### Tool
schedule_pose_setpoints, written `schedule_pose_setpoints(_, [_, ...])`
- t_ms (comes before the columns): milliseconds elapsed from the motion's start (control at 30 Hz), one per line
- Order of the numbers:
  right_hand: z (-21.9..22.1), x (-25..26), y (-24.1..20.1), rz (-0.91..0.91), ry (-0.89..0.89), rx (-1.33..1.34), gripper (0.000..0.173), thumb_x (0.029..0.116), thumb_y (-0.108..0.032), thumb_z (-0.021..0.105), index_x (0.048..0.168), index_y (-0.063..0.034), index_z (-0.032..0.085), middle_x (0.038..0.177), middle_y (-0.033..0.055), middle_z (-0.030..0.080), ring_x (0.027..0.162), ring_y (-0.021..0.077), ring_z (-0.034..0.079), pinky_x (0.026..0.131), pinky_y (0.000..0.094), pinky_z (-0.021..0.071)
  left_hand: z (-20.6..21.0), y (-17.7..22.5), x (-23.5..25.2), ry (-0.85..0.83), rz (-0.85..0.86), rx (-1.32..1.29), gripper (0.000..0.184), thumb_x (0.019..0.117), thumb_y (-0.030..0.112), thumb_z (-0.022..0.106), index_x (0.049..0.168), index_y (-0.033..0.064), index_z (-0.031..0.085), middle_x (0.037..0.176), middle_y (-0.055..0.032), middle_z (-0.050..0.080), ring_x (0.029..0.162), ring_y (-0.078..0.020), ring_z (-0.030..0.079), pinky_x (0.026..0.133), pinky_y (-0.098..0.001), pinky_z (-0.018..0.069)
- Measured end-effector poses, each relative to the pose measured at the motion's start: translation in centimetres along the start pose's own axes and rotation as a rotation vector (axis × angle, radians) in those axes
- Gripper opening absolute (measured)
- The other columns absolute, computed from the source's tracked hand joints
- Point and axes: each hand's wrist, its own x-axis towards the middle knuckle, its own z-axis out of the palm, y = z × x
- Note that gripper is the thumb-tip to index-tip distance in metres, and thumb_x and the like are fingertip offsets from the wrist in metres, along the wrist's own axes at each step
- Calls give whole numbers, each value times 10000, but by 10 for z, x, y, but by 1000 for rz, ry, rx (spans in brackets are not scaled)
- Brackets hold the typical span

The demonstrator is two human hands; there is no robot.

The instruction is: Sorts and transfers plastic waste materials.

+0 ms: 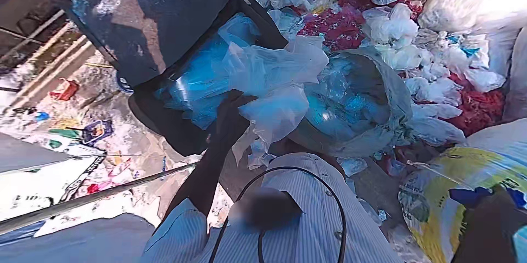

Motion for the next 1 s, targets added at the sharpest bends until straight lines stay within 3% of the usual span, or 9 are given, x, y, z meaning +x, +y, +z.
schedule_pose_setpoints(133, [23, 101, 171, -220, -133, -140, 600, 931, -217, 717, 1342, 144, 470, 1162, 280, 596, 951, 250, 614, 808, 394, 536, -43, -30, 23, 311, -171, 79, 303, 863, 62, 713, 1159, -3, 704, 1118, -189, 682, 1067, -293, 658, 960, -452, 528])
schedule_pose_setpoints(233, [33, 132, 244, -24, -234, -286, 863, 901, -231, 772, 1535, 79, 276, 1429, 348, 481, 1244, 439, 548, 1015, 599, 468, -56, -66, 23, 356, -274, 270, 467, 786, 8, 652, 1252, 33, 654, 1233, -218, 649, 1210, -359, 599, 1057, -531, 444])
schedule_pose_setpoints(300, [29, 116, 265, -17, -237, -405, 830, 877, -183, 776, 1503, 107, 315, 1386, 373, 498, 1206, 472, 555, 979, 625, 472, -54, -96, 15, 393, -293, 432, 473, 798, 11, 635, 1267, 68, 660, 1257, -219, 641, 1231, -375, 593, 1039, -532, 462])
schedule_pose_setpoints(433, [15, 25, 190, 204, -313, -654, 683, 907, -32, 705, 1494, 91, 378, 1495, 286, 463, 1339, 355, 503, 1078, 449, 441, -29, -148, -14, 204, -435, 597, 561, 798, -12, 662, 1344, 107, 616, 1436, -254, 526, 1314, -487, 498, 1029, -668, 399])
schedule_pose_setpoints(533, [28, 24, 231, -36, -31, -713, 591, 797, -2, 749, 1329, 135, 531, 1265, 333, 612, 1139, 415, 633, 902, 491, 547, 13, -182, -49, -39, -591, 598, 715, 833, 134, 738, 1497, 130, 476, 1570, -237, 403, 1355, -514, 450, 988, -733, 386])
schedule_pose_setpoints(633, [22, 32, 205, 190, -254, -745, 739, 917, -34, 676, 1536, 71, 288, 1506, 269, 452, 1344, 327, 513, 1064, 430, 454, 43, -193, -72, -92, -693, 536, 966, 779, 453, 817, 1578, 150, 367, 1635, -199, 335, 1409, -473, 426, 1014, -727, 383])
schedule_pose_setpoints(733, [22, 48, 259, -427, -54, -566, 608, 791, -99, 753, 1248, 218, 510, 1078, 417, 603, 902, 451, 647, 707, 467, 551, 49, -185, -75, -123, -741, 432, 1016, 806, 498, 772, 1625, 165, 271, 1695, -162, 220, 1497, -455, 311, 1089, -780, 264])
schedule_pose_setpoints(800, [24, 18, 187, 28, -312, -719, 608, 963, -67, 652, 1479, 94, 374, 1434, 308, 494, 1273, 367, 540, 1034, 464, 457, 49, -181, -77, -155, -747, 382, 1056, 824, 515, 754, 1650, 161, 197, 1716, -161, 144, 1524, -460, 254, 1103, -818, 175])
schedule_pose_setpoints(1000, [43, 54, 211, -126, -343, -849, 606, 945, -118, 674, 1456, 86, 421, 1393, 331, 531, 1264, 430, 554, 1030, 554, 458, 44, -176, -81, -353, -707, 292, 1218, 815, 709, 679, 1667, 138, 23, 1727, -174, -69, 1559, -473, 121, 1111, -836, 57])
